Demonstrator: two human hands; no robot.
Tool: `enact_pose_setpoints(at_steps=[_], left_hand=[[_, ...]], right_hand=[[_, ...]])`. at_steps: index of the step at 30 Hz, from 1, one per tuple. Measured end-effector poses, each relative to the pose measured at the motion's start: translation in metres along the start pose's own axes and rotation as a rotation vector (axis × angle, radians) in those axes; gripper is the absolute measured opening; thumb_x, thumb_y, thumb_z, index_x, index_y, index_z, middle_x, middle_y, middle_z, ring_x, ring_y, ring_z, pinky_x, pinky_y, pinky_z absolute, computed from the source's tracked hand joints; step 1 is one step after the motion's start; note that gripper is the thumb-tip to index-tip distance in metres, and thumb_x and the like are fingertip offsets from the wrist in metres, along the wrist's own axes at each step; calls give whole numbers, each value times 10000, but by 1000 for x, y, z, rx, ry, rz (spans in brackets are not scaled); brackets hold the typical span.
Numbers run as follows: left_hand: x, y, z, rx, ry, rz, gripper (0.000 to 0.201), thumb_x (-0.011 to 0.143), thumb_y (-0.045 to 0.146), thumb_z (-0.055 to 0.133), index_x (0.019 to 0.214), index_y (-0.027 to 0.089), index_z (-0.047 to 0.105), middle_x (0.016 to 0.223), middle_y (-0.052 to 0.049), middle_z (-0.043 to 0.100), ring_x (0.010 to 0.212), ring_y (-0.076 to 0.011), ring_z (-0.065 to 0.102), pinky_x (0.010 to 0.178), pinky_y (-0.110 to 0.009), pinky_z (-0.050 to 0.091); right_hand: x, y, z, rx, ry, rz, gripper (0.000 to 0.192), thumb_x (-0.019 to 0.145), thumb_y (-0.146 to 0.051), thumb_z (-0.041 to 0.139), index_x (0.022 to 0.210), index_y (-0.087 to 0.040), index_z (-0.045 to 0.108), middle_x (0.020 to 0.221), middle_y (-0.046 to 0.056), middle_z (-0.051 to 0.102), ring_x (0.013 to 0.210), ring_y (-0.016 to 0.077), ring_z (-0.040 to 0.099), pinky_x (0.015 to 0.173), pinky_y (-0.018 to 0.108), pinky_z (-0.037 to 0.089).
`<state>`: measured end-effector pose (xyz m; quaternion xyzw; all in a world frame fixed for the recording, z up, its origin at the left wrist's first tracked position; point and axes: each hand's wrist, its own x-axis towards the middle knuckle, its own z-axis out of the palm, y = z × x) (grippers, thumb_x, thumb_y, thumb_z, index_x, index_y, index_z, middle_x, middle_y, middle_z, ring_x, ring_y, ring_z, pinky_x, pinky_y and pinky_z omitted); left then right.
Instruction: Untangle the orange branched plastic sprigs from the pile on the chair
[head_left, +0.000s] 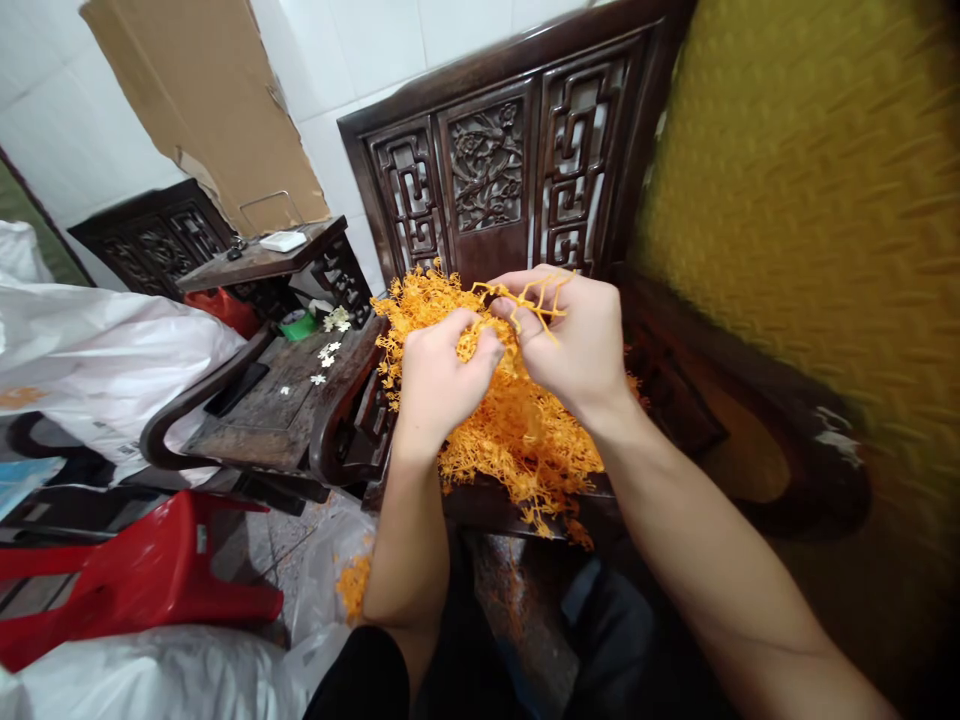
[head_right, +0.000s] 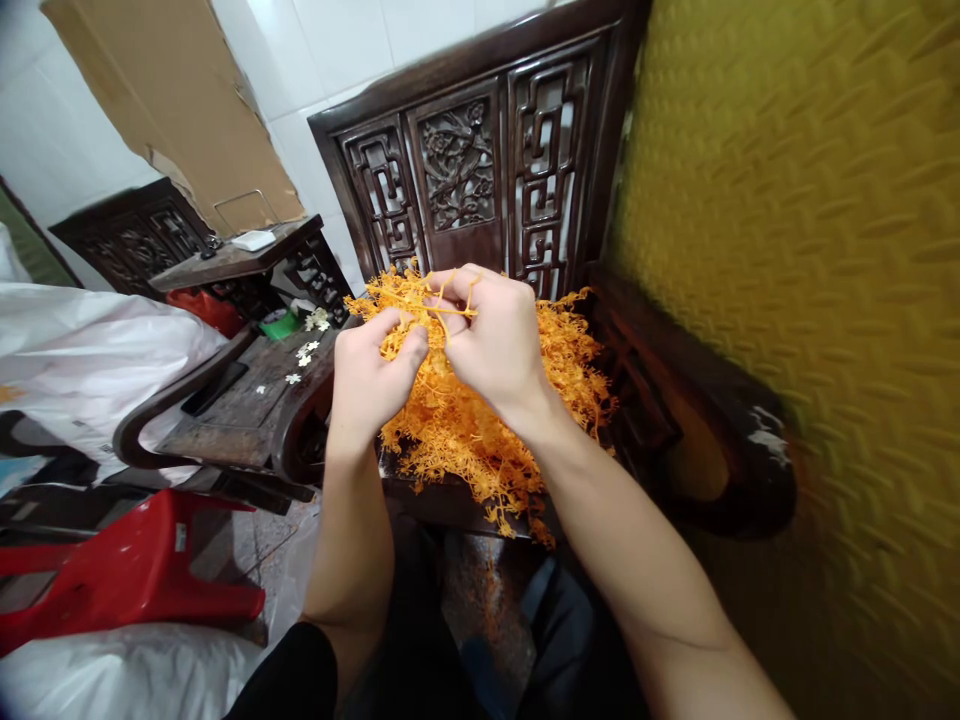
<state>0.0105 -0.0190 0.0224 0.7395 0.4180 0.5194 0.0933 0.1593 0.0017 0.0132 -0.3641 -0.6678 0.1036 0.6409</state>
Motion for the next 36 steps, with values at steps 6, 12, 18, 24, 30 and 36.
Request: enact_pose_setpoints(at_steps=[6, 12, 18, 24, 30, 36], left_hand=[[0, 2, 9, -12, 54, -99, 298, 865, 185, 634, 602, 197, 496, 552, 49, 384, 545, -114, 306, 596, -295, 255], [-3, 0, -17, -352, 173, -240, 247, 873, 187, 617, 628, 183, 590, 565, 22, 471, 524, -96, 379, 497, -255, 244], [4, -9, -14, -835, -79, -429, 147, 867, 303, 682, 828, 175, 741, 620, 8, 538, 450, -56, 342, 396, -211, 163], [4, -10, -16, -1070, -196, -455, 143, 827, 292, 682, 895, 171, 716, 680, 9, 591, 408, -25, 345, 392, -198, 174], [4, -8, -15, -1021, -145, -456, 88, 812, 249, 644, 802, 173, 599, 943, -69, 776, 392, -11, 352, 380, -203, 153], [6, -11, -7, -831, -35, -462, 206, 810, 211, 668, 983, 212, 779, 672, 26, 569, 434, -35, 284, 393, -203, 129]], right_hand=[[2, 19, 14, 35, 98, 8, 164, 891, -122, 657, 952, -192, 793, 976, 66, 785, 930, 215, 720, 893, 393, 550], [25, 59, -16, 337, 321, 288, 101, 833, -99, 772, 878, -188, 786, 754, 32, 737, 594, 106, 602, 516, 272, 416], [15, 19, -14, 642, -40, 299, 194, 842, -340, 866, 952, -233, 748, 811, 26, 745, 434, 48, 400, 349, 265, 264], [11, -13, -16, 683, -75, 316, 227, 838, -366, 868, 978, -231, 752, 803, 23, 720, 490, 71, 458, 371, 257, 315], [12, -17, -21, 749, -90, 350, 251, 837, -413, 876, 947, -244, 726, 795, 18, 688, 597, 96, 577, 458, 243, 453], [16, -8, -21, 745, -94, 361, 286, 821, -432, 886, 968, -234, 742, 785, 13, 704, 548, 85, 542, 478, 254, 467]])
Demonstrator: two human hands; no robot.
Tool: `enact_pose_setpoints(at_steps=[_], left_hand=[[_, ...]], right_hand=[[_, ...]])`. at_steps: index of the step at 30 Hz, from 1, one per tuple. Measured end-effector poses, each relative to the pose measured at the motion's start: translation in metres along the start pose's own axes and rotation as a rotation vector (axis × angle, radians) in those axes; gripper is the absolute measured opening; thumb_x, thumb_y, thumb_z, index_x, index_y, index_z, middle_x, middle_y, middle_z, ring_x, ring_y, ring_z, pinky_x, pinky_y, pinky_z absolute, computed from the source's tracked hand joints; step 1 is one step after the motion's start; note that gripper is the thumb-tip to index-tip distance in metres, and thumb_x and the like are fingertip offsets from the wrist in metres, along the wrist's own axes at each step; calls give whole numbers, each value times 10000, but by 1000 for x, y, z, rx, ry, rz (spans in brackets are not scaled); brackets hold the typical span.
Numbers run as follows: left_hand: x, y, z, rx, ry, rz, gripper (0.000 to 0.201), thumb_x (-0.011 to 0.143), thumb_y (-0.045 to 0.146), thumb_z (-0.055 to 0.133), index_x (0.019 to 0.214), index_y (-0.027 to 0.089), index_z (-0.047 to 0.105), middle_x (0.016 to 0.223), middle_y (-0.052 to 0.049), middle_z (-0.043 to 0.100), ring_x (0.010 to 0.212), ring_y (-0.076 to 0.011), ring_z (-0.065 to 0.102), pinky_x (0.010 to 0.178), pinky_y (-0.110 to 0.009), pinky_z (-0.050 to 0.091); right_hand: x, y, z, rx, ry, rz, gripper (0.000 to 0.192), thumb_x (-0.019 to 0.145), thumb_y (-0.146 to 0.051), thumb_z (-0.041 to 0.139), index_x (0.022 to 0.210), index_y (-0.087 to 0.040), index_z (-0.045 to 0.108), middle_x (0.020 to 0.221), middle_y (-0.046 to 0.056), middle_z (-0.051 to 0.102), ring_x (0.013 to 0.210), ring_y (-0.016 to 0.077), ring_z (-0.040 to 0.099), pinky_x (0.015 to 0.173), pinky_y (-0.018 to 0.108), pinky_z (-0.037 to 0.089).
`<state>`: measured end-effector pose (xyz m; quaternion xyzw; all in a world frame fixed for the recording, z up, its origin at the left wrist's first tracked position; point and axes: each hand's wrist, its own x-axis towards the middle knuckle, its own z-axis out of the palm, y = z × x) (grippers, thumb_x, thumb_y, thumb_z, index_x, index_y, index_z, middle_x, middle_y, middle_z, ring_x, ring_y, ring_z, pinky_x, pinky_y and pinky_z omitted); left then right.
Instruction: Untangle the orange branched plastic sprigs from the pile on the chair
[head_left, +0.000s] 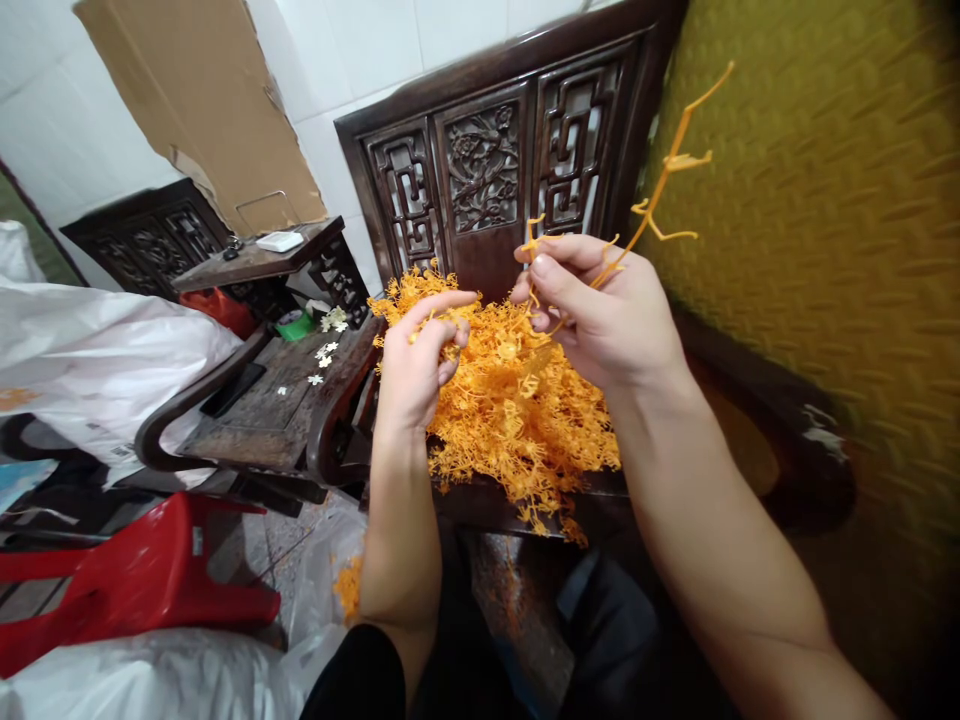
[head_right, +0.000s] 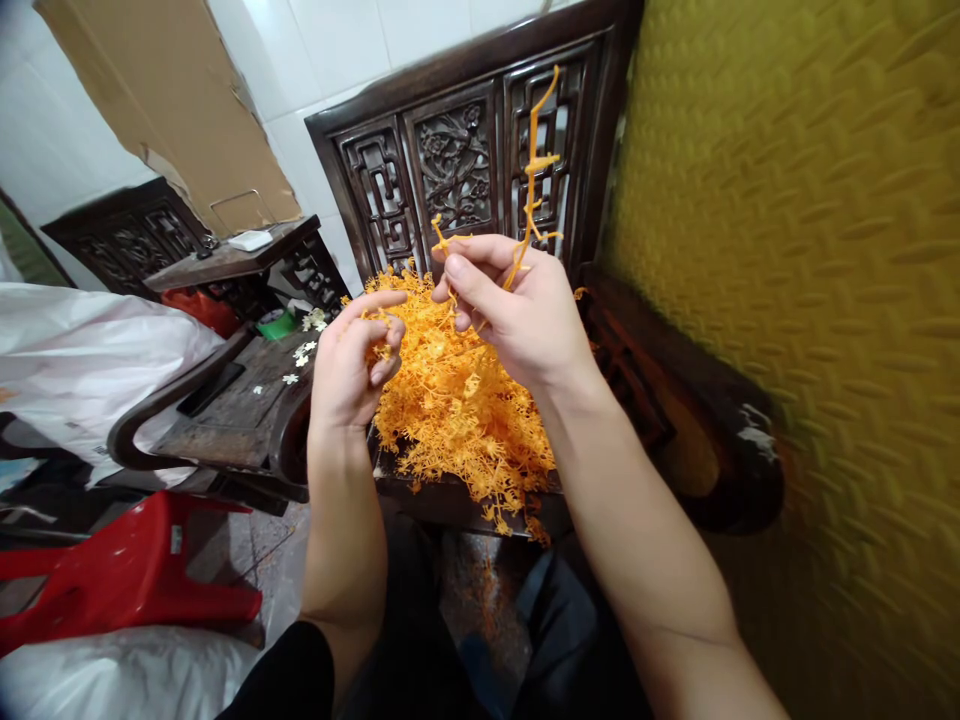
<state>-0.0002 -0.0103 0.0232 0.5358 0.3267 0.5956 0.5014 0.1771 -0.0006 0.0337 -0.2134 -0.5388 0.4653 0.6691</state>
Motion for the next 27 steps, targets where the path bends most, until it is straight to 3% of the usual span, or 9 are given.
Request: enact_pose_setpoints(at_steps=[2, 6, 11, 14, 18, 23, 27], left_hand=[[0, -2, -1, 99, -22, -23, 181, 867, 337, 722, 955, 198, 797, 676, 19, 542, 474, -45, 317, 411, -205, 153], [-3, -4, -1, 306, -144, -65, 400, 868, 568, 775, 1011, 197, 810, 673, 14, 588, 517, -66, 397, 473, -217, 286], [-5, -5, 2, 431, -182, 54, 266, 855, 464, 817, 943, 214, 800, 783, -21, 718, 706, -131, 615, 638, -258, 476], [-6, -4, 3, 379, -98, 148, 202, 895, 420, 776, 927, 221, 782, 835, -19, 731, 740, -125, 621, 662, -255, 482], [-9, 1, 2, 411, -41, 191, 198, 915, 389, 738, 847, 204, 758, 776, -10, 696, 687, -117, 572, 626, -253, 447], [-14, 7, 3, 493, -8, 184, 184, 881, 314, 727, 744, 192, 712, 674, 16, 617, 623, -115, 497, 594, -261, 393], [-13, 6, 6, 572, 40, 218, 196, 873, 302, 715, 713, 191, 691, 670, 19, 604, 638, -120, 488, 585, -261, 357]], right_hand=[[1, 1, -2, -16, 2, 3, 300, 808, -446, 892, 971, -241, 745, 788, 11, 704, 558, 96, 552, 474, 262, 458], [0, 2, -4, -46, -5, 2, 319, 789, -421, 898, 1039, -269, 769, 830, 13, 717, 558, 112, 534, 438, 274, 384], [-1, 2, -14, -194, -97, -114, 405, 752, -370, 928, 1134, -314, 808, 886, 5, 697, 704, 158, 582, 622, 333, 479], [-2, -3, -20, -470, -197, -243, 303, 810, -405, 887, 1087, -293, 840, 868, 19, 670, 768, 174, 597, 705, 356, 488], [-3, -10, -24, -746, -313, -366, 172, 929, -362, 761, 1054, -284, 850, 877, 34, 653, 784, 172, 613, 699, 346, 486], [-3, -9, -26, -974, -333, -520, 217, 974, -274, 653, 1097, -262, 831, 903, 52, 652, 813, 185, 615, 726, 356, 489], [-5, -6, -18, -1152, -312, -558, 268, 992, -270, 589, 1130, -249, 818, 948, 69, 678, 807, 182, 590, 694, 339, 443]])
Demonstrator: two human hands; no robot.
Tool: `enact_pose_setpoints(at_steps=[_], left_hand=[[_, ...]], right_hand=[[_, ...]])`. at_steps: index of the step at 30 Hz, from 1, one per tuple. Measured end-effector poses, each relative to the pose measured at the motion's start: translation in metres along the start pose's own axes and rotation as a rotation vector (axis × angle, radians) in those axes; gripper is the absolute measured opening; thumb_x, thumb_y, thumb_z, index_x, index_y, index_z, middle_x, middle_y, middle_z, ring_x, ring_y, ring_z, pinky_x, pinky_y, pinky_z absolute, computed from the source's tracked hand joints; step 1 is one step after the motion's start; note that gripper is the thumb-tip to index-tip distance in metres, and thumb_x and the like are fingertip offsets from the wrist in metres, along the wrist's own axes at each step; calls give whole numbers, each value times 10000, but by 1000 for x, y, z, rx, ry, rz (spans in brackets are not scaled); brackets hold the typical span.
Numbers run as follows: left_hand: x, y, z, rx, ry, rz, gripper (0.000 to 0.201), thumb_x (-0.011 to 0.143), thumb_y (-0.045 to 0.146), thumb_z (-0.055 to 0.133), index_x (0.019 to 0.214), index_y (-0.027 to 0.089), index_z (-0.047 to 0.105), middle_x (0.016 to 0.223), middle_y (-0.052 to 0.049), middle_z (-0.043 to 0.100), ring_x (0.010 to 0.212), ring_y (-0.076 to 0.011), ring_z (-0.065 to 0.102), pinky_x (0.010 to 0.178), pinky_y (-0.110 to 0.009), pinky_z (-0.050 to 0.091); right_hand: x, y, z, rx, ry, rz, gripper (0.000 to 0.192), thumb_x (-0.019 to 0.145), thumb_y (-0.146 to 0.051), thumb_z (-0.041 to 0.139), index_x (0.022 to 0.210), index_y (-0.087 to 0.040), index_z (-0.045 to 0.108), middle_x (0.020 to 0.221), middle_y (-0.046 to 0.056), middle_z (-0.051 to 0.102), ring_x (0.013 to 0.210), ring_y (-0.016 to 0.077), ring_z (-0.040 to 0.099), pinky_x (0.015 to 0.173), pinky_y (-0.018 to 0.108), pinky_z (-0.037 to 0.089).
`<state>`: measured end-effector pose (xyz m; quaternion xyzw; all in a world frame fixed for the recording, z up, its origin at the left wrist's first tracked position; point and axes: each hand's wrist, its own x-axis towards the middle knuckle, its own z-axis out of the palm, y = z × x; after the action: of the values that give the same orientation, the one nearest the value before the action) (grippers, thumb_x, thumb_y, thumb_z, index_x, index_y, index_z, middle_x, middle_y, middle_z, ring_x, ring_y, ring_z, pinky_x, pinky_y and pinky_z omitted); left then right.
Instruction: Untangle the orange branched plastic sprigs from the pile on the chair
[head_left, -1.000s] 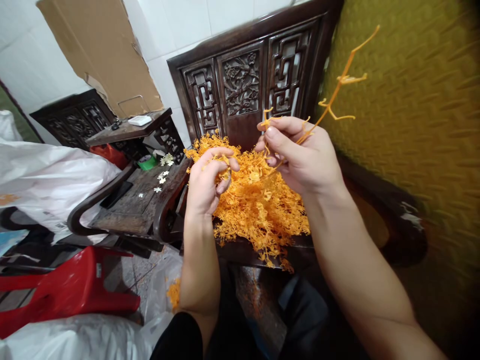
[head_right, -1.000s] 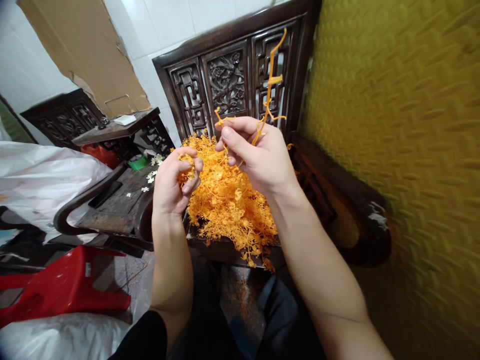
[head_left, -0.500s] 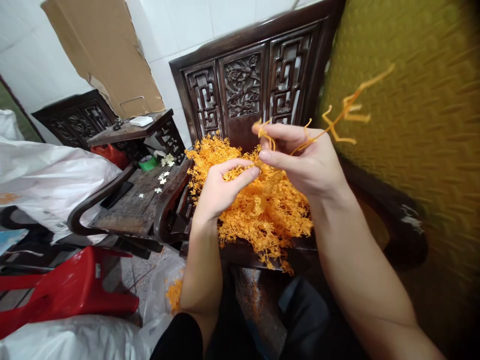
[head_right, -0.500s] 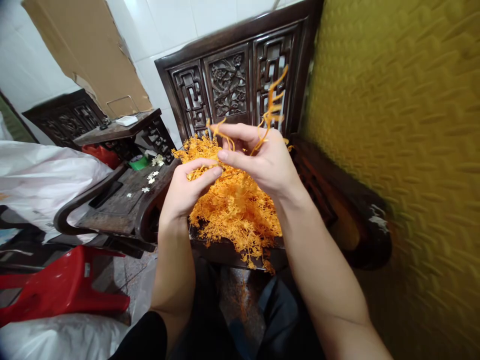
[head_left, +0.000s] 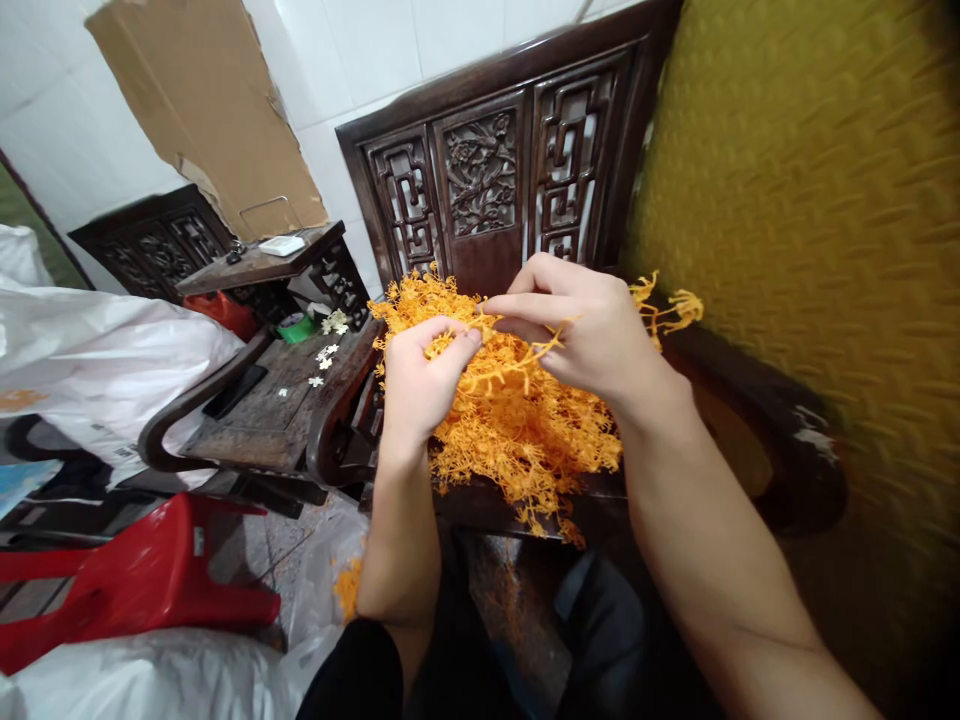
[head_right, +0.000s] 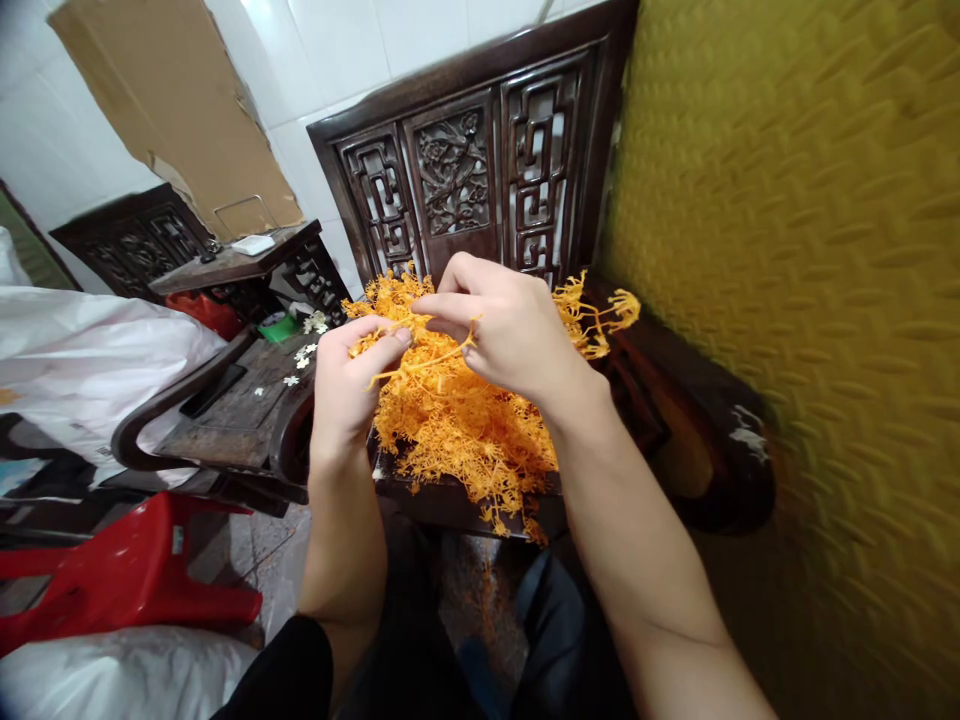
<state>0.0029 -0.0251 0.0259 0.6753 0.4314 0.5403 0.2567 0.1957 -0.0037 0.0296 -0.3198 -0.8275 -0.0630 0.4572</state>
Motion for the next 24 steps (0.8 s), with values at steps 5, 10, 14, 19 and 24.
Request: enact_pose_setpoints(at_steps=[5, 10, 14, 19, 24], left_hand=[[-5, 5, -12, -19, 59, 5, 189, 836, 243, 680, 656, 191, 657, 571, 34, 517, 547, -107, 426, 518, -250, 306], [-15, 15, -47, -179, 350, 59, 91, 807, 215, 682, 720, 188, 691, 561, 41, 510, 452, -75, 363, 408, -216, 197], [-17, 13, -52, -236, 285, 63, 112, 847, 281, 745, 797, 184, 719, 598, 36, 522, 454, -68, 360, 391, -206, 195], [-18, 11, -49, -215, 213, 101, 106, 881, 312, 753, 914, 211, 761, 667, 27, 534, 474, -67, 349, 407, -212, 212], [-29, 22, -59, -133, 250, 104, 96, 892, 285, 690, 916, 246, 774, 640, 21, 515, 478, -93, 349, 418, -246, 194]], right_hand=[[0, 12, 7, -240, -52, 106, 323, 965, -187, 515, 1079, -220, 815, 975, 78, 696, 810, 180, 565, 626, 321, 325], [-16, 66, -3, -326, 204, 208, 318, 830, -119, 582, 1012, -199, 831, 956, 88, 694, 796, 173, 574, 649, 325, 388], [-13, 64, -7, -205, 465, 147, 242, 901, -239, 656, 1067, -208, 830, 933, 94, 694, 791, 169, 603, 691, 330, 459], [-1, 28, -7, -48, 526, 92, 187, 890, -281, 747, 1043, -205, 822, 927, 63, 693, 714, 135, 586, 639, 311, 451], [-7, 10, -22, 187, 398, 196, 188, 951, -294, 739, 1109, -222, 810, 1085, 114, 683, 848, 185, 619, 733, 370, 491]])
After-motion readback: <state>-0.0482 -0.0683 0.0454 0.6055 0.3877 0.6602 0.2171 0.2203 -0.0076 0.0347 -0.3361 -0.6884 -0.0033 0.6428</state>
